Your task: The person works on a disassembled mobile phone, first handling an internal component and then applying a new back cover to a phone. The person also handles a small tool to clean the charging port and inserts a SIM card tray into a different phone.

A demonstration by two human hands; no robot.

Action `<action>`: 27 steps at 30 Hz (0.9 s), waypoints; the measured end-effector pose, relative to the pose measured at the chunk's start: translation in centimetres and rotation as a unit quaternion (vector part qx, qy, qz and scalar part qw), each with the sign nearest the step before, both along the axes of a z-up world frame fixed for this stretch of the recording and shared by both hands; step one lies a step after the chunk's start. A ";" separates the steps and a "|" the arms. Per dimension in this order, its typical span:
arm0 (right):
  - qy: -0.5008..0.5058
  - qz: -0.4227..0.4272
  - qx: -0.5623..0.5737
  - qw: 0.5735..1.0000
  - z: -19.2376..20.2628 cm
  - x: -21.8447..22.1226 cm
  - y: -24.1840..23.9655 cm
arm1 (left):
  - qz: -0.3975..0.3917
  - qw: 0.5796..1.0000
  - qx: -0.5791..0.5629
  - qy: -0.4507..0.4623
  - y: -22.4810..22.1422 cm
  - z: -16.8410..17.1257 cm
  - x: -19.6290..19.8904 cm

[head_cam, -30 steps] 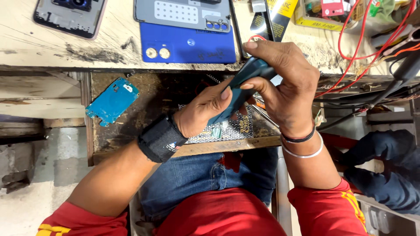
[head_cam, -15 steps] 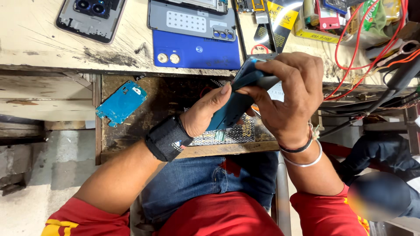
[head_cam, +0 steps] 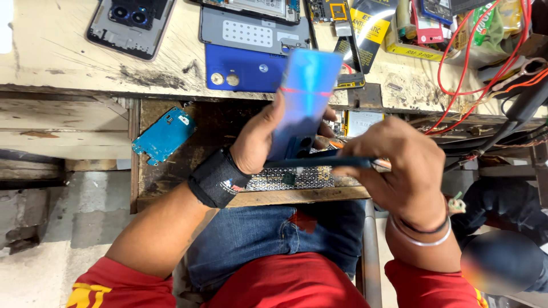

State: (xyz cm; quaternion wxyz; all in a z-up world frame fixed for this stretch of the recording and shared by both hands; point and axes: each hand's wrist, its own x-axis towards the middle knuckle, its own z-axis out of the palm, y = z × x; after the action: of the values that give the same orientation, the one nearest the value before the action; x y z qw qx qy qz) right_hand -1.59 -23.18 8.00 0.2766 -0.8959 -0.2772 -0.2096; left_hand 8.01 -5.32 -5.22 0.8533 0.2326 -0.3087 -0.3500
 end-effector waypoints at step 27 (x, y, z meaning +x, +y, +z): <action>-0.188 0.142 -0.175 0.956 2.9 15.8 17.2 | -0.008 0.991 -0.102 0.087 -5.4 -7.1 2.1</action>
State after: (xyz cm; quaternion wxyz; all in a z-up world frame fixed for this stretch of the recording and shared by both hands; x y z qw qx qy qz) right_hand 14.21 -5.96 10.87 0.0849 -0.8261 -0.4808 -0.2814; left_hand 10.10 -10.68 -12.31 0.8933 0.1104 -0.2695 -0.3422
